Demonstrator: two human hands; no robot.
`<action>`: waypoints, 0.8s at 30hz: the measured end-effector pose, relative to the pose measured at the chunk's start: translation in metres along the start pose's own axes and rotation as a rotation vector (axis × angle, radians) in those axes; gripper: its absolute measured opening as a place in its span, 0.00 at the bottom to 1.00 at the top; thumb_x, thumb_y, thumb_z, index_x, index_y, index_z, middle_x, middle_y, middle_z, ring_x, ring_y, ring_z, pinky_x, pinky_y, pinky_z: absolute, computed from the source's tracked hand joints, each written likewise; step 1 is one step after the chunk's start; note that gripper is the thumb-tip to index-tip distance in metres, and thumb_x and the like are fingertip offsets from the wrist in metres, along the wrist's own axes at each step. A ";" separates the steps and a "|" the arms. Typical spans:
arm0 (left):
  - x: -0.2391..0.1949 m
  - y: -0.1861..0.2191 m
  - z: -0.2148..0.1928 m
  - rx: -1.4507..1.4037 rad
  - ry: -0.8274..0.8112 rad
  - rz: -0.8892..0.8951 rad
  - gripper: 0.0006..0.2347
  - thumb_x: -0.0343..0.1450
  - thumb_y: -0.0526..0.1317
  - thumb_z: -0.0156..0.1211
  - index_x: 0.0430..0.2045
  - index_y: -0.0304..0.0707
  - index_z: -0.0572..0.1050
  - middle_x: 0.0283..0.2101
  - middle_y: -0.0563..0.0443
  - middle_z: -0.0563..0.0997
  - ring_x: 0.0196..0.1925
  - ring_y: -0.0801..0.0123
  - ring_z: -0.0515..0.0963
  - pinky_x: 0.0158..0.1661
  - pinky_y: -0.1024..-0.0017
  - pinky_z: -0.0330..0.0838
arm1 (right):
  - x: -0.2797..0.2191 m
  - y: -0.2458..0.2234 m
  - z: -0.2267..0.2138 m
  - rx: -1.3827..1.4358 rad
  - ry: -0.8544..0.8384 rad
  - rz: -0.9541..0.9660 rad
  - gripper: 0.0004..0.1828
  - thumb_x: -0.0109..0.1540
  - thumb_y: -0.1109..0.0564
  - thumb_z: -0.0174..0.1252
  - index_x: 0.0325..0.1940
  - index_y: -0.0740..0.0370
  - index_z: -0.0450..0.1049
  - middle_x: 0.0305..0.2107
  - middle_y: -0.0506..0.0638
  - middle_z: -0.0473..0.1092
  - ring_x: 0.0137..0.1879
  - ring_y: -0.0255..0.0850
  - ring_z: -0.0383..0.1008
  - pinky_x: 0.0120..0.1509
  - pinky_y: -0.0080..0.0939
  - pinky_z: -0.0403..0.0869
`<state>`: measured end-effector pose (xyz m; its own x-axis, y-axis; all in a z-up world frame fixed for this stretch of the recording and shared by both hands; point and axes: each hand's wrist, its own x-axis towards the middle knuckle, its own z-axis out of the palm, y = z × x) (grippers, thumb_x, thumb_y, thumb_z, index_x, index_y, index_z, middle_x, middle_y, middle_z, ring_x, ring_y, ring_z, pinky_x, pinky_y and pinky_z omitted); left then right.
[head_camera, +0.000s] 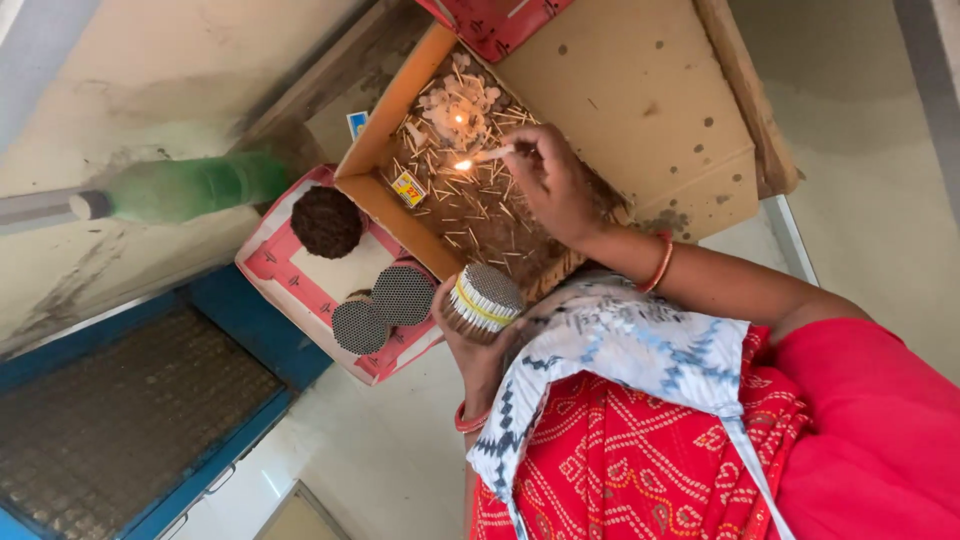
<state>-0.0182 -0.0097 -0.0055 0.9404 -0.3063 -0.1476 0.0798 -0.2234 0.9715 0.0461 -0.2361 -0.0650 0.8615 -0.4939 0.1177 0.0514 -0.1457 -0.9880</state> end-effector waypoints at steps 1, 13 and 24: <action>-0.001 -0.003 -0.001 0.054 0.045 -0.076 0.46 0.53 0.28 0.81 0.66 0.38 0.57 0.62 0.45 0.68 0.64 0.60 0.70 0.65 0.65 0.68 | -0.001 -0.002 -0.011 0.008 -0.013 0.086 0.12 0.74 0.58 0.54 0.59 0.65 0.68 0.47 0.51 0.69 0.47 0.35 0.69 0.53 0.37 0.71; 0.001 -0.001 0.015 -0.235 -0.092 -0.131 0.45 0.58 0.28 0.79 0.69 0.38 0.54 0.66 0.45 0.66 0.67 0.60 0.69 0.67 0.64 0.68 | -0.033 -0.019 0.055 0.291 -0.110 0.169 0.09 0.72 0.60 0.55 0.56 0.62 0.68 0.46 0.49 0.68 0.50 0.34 0.70 0.53 0.36 0.72; 0.002 0.028 0.024 -0.150 -0.065 -0.026 0.40 0.61 0.25 0.76 0.66 0.38 0.57 0.68 0.43 0.62 0.68 0.59 0.68 0.67 0.62 0.68 | -0.044 -0.015 0.055 0.200 -0.102 0.117 0.10 0.72 0.59 0.54 0.57 0.63 0.67 0.46 0.50 0.69 0.49 0.37 0.71 0.55 0.36 0.72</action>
<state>-0.0216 -0.0389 0.0172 0.9145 -0.3625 -0.1796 0.1565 -0.0922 0.9834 0.0350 -0.1650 -0.0604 0.9136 -0.4066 0.0003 0.0382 0.0851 -0.9956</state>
